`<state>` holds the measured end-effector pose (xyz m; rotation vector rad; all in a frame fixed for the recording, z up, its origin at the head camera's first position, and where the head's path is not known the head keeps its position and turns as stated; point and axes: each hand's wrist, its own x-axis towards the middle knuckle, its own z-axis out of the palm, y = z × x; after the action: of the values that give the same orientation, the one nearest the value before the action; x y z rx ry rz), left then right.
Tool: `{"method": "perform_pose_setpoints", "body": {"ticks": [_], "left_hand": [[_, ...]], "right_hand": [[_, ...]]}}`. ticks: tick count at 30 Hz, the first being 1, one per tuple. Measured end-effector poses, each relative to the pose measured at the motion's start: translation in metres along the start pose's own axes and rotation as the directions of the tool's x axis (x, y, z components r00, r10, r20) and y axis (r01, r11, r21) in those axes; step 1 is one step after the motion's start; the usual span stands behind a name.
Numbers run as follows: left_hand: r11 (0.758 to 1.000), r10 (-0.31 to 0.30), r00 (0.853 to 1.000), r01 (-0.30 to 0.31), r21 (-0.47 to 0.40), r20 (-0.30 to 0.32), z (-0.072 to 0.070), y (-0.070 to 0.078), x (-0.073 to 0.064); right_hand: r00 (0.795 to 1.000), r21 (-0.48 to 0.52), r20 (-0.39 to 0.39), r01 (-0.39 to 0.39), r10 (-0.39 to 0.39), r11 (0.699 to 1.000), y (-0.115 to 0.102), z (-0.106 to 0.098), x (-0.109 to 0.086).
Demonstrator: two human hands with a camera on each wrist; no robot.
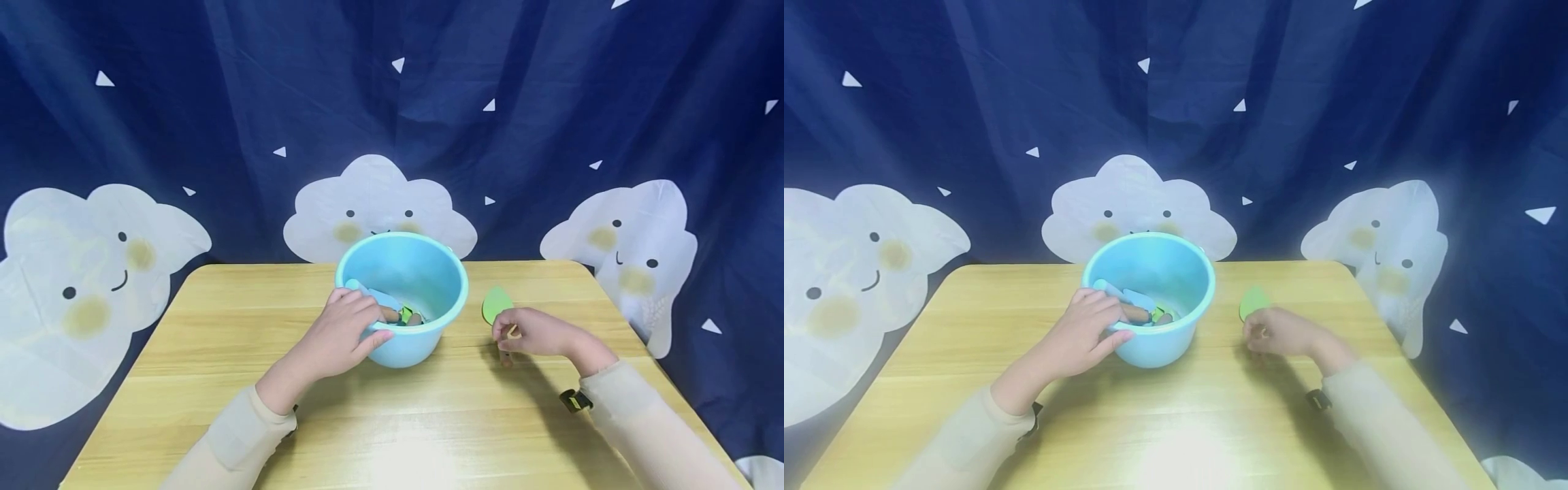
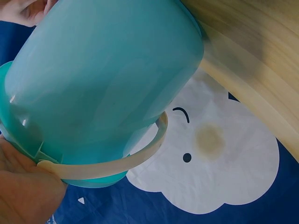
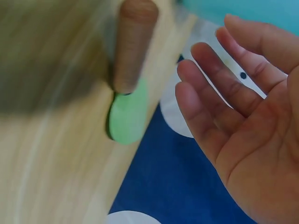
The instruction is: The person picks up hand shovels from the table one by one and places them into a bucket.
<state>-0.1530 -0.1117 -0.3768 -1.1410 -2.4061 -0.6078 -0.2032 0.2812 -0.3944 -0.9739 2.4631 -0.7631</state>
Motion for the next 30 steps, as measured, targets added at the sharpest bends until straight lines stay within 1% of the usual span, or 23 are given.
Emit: {"method": "perform_pose_setpoints", "body": {"ticks": [2,5,11,18,24,30], "left_hand": [[1.0,-0.003,1.0,0.003,-0.003,0.006,0.0,0.0,0.0],[1.0,-0.012,1.0,0.012,-0.005,0.018,0.0,0.0,0.0],[1.0,-0.011,1.0,0.011,-0.005,0.012,-0.001,0.0,0.0],[1.0,-0.016,1.0,0.016,-0.008,0.011,-0.001,0.0,0.0],[1.0,-0.017,1.0,0.017,0.0,0.014,-0.001,0.0,0.0],[1.0,-0.011,1.0,0.011,-0.012,0.003,-0.001,0.001,0.0]], "right_hand": [[1.0,-0.004,0.001,0.005,-0.005,1.0,0.004,0.003,-0.001],[1.0,-0.045,-0.006,0.014,-0.015,0.999,0.01,0.007,-0.002],[1.0,-0.105,-0.011,0.025,-0.026,0.994,0.013,0.009,-0.004],[1.0,-0.099,0.01,0.028,-0.027,0.995,0.012,0.012,-0.005],[0.999,-0.12,-0.001,0.044,-0.045,0.992,0.009,0.011,-0.007],[0.998,-0.124,-0.003,0.062,-0.063,0.99,0.013,0.013,-0.006]]}}
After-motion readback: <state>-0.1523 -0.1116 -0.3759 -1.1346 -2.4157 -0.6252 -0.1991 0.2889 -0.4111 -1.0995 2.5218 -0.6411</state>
